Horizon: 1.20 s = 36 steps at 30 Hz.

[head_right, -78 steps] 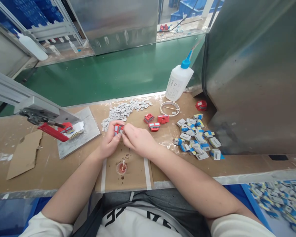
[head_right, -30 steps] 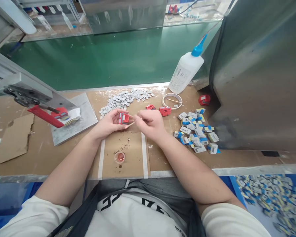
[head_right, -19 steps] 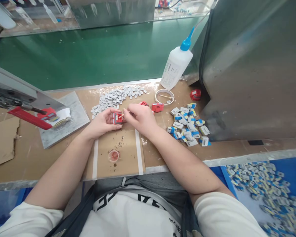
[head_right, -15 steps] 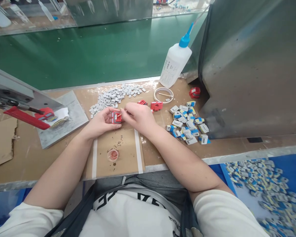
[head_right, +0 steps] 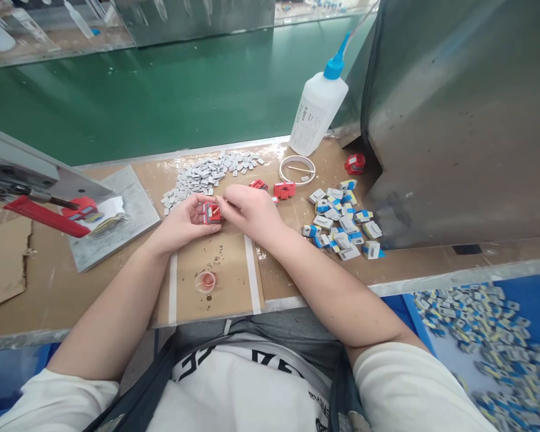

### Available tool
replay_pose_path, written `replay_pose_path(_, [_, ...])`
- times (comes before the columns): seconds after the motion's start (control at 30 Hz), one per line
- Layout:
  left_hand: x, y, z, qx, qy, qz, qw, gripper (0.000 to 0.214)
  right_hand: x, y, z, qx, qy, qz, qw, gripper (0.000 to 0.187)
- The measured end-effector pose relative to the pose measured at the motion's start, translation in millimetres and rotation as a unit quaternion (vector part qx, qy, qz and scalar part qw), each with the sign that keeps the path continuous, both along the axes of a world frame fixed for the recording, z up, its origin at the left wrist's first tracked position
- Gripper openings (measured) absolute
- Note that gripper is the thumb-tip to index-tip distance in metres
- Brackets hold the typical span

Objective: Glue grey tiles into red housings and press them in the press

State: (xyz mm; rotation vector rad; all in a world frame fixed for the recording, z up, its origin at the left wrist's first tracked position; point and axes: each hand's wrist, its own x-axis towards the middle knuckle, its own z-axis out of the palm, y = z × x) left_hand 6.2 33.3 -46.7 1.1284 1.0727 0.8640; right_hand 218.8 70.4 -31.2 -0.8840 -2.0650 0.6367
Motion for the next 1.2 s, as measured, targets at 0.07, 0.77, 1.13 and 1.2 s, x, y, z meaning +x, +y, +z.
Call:
replay_pose_path(0.07, [-0.3,-0.2,0.0,-0.002,0.003,0.000,1.000,0.061,-0.2,1.0,-1.9,0.004,0.004,-0.016,1.000,0.039])
replay_pose_path(0.77, [0.2,-0.7,-5.2,-0.001,-0.060,0.014,0.998,0.062,-11.9,-34.7,3.3,-0.003,-0.146,0.418,0.897,0.034])
replay_pose_path(1.13, [1.5,-2.8,-5.9,0.012,-0.029,-0.006,0.999,0.057,1.7,-16.0,9.0,0.012,0.031,0.130,0.991,0.042])
replay_pose_path(1.2, [1.9,-3.4,-4.8,0.000,-0.028,-0.013,1.000,0.056,3.6,-10.2,7.6,0.020,0.058,0.020,0.998,0.043])
